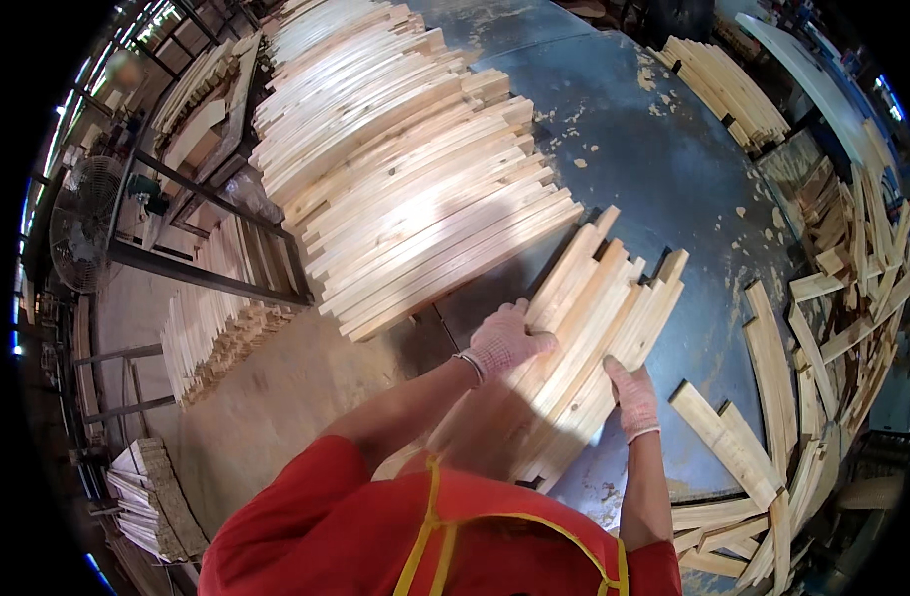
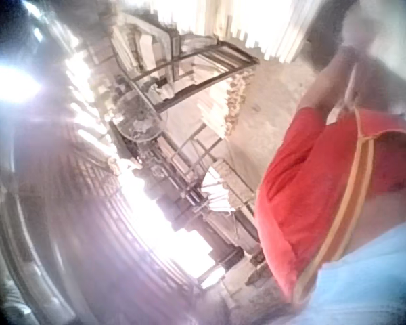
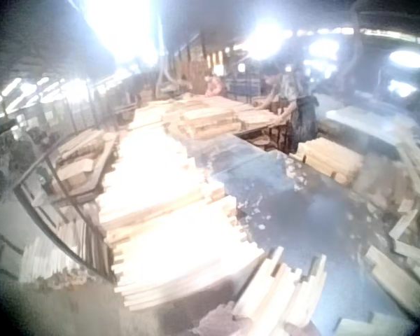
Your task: The person repeatedly picks up thin wooden planks from a scattered pile on a metal table and stacks them neatly. They handle the planks one at a time or in small groups, aligning them into a growing stack.
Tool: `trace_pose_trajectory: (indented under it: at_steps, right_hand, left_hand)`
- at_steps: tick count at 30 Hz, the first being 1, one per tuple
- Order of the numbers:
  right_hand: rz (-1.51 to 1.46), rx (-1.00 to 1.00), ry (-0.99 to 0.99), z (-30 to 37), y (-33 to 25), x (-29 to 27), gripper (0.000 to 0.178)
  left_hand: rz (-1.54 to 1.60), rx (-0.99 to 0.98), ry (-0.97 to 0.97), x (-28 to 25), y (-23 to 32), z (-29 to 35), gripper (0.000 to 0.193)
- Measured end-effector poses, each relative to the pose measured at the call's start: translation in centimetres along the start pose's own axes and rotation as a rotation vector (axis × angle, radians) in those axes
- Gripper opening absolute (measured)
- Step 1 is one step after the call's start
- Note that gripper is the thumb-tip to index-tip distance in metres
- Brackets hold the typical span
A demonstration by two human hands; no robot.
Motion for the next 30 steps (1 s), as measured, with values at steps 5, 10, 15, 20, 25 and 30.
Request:
trace_pose_trajectory:
  at_steps: [5,10,15,20,25,30]
  right_hand:
    - [-0.013,-0.242,0.213,5.1,-9.1,-1.8,0.082]
    - [0.101,-0.703,0.418,12.0,-23.7,-3.9,0.077]
    - [0.366,-0.856,0.471,15.3,-23.5,-2.5,0.060]
    - [-0.283,-0.413,0.295,12.7,-9.0,6.3,0.069]
    - [1.089,-0.381,0.341,10.7,3.2,9.4,0.089]
    - [1.222,-0.268,0.360,9.7,2.0,10.8,0.098]
  left_hand:
    - [0.033,0.254,0.082,-5.3,9.3,2.9,0.101]
    - [0.160,0.811,0.476,-13.1,18.2,8.0,0.110]
    - [0.203,1.138,0.390,-16.1,14.9,7.0,0.102]
    - [0.411,1.070,-0.106,-10.3,-2.2,3.0,0.075]
    - [-0.853,0.909,0.127,-8.3,-11.7,0.2,0.059]
    - [-1.226,1.018,0.188,-8.0,-12.4,-1.4,0.049]
Point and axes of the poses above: each hand's wrist, its own z-axis away from the middle knuckle, its own x-axis out of the palm, y = z × x, the point moved 2 cm from there along -z, towards the middle knuckle
